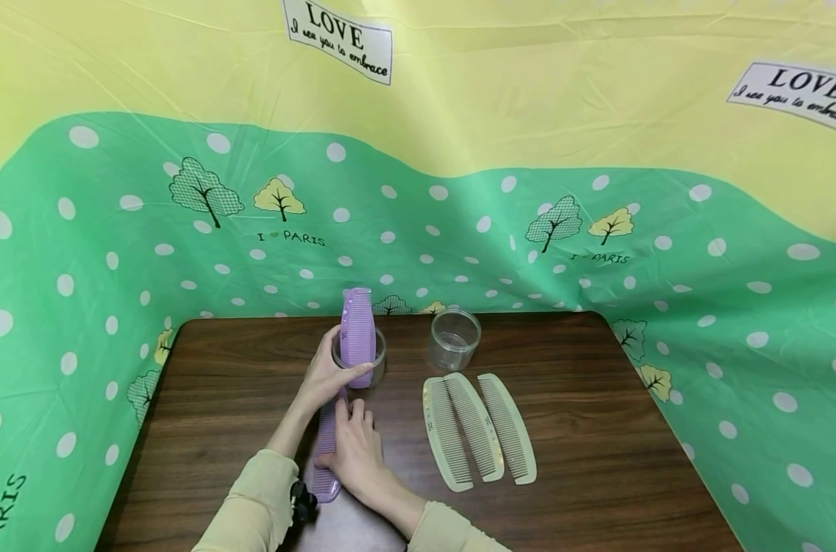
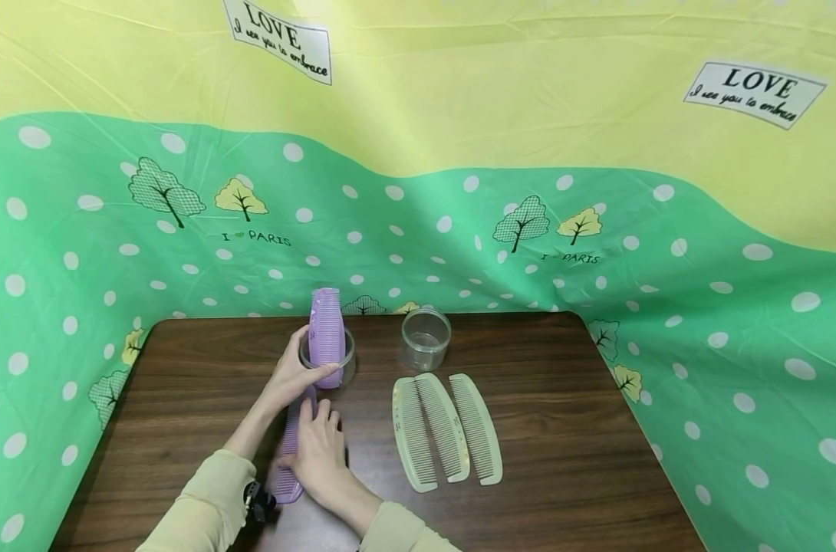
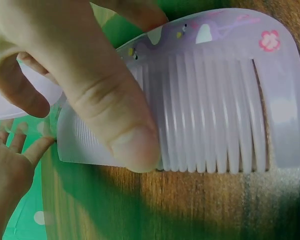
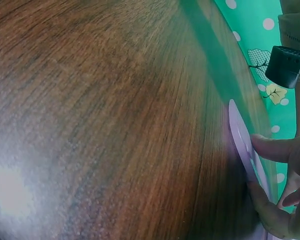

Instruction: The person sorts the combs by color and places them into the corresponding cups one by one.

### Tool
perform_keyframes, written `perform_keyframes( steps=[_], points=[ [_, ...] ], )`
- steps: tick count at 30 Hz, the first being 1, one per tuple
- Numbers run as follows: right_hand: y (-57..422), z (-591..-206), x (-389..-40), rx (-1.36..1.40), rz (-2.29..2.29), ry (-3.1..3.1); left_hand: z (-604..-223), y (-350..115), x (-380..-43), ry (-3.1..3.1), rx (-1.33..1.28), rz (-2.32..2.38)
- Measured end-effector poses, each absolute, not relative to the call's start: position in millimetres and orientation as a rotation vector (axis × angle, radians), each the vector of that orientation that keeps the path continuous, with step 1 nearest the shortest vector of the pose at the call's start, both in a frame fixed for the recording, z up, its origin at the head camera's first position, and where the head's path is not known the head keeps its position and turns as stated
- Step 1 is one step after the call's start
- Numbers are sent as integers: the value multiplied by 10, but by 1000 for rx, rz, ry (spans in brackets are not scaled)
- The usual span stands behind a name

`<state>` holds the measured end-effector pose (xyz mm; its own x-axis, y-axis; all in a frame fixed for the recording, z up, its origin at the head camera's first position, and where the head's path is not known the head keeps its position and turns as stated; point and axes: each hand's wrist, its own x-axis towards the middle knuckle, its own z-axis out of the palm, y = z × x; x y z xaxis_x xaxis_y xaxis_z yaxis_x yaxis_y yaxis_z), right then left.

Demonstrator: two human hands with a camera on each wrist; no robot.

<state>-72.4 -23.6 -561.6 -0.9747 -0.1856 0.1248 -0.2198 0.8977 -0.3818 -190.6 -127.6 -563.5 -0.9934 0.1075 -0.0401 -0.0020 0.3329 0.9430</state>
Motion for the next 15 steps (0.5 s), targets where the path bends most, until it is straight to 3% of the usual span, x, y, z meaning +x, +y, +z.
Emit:
perform_keyframes(
  steps=[15],
  points=[
    [-178,-5540,-752,290,736,-3055,-5655,-1279,-1917,2505,99,1748]
  ],
)
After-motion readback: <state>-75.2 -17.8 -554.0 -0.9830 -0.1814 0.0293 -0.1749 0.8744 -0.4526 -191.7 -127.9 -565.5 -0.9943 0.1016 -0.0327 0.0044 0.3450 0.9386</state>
